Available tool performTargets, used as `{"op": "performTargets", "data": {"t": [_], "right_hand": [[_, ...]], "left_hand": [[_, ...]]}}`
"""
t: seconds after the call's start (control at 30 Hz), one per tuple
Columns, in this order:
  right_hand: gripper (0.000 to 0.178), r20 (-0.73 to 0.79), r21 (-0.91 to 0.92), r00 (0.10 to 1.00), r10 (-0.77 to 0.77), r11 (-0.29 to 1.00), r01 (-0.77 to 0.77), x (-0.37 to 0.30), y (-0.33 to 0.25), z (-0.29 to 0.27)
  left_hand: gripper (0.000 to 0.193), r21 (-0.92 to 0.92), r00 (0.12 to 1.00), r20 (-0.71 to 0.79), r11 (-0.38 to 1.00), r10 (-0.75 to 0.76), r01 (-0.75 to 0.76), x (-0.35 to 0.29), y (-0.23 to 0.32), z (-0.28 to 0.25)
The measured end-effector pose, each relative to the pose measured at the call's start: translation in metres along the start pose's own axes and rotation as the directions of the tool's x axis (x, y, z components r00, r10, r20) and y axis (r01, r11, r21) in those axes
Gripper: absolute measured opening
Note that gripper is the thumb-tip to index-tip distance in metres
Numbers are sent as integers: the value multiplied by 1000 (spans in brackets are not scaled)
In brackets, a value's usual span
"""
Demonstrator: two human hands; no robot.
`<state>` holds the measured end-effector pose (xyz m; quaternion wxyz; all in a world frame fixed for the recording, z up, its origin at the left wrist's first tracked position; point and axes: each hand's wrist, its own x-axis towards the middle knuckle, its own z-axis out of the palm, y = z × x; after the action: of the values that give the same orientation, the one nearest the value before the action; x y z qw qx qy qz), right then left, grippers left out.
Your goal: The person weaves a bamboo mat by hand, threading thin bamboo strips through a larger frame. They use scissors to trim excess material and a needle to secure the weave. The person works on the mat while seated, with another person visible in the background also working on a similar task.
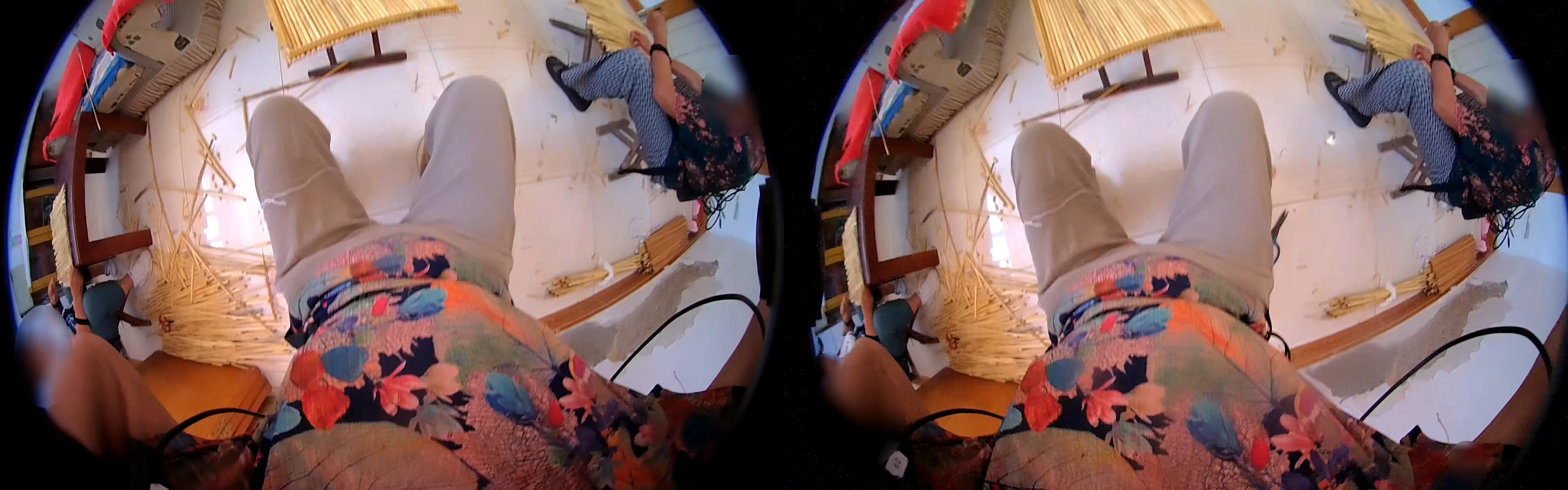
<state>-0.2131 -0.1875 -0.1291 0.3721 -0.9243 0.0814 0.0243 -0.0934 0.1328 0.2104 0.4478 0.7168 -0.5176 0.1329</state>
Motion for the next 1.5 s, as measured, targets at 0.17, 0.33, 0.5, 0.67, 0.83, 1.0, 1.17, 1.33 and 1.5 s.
{"op": "performTargets", "data": {"t": [0.17, 0.33, 0.5, 0.67, 0.83, 1.0, 1.17, 1.33, 1.5], "right_hand": [[53, 15, -13, 998, 58, 998, -57, 2, 19, 25], [52, 29, -20, 996, 86, 996, -86, 1, 29, 39], [52, 36, -25, 993, 111, 994, -110, 1, 35, 47], [51, 50, -24, 991, 124, 992, -123, 0, 36, 54], [50, 39, -23, 990, 139, 990, -138, 5, 41, 57], [50, 28, -36, 991, 134, 990, -133, 4, 40, 53], [49, 19, -23, 987, 158, 987, -158, 3, 39, 56], [48, 21, -14, 988, 152, 988, -152, 13, 41, 63], [48, -28, -12, 981, 190, 982, -190, 4, 46, 64]], "left_hand": [[46, 41, 999, 20, 999, -34, 33, -16, -8, 13], [46, 71, 998, 29, 996, -55, 53, -27, -15, 21], [45, 90, 997, 32, 994, -70, 66, -34, -21, 25], [44, 102, 996, 31, 992, -79, 76, -36, -23, 23], [43, 116, 997, 23, 991, -72, 69, -37, -22, 23], [42, 112, 998, -17, 992, -63, 65, -29, -18, 19], [41, 111, 997, -2, 990, -81, 81, -34, -20, 19], [40, 138, 994, 2, 985, -108, 107, -42, -32, 21], [40, 110, 997, 23, 992, -67, 64, -38, -40, 26]]}}
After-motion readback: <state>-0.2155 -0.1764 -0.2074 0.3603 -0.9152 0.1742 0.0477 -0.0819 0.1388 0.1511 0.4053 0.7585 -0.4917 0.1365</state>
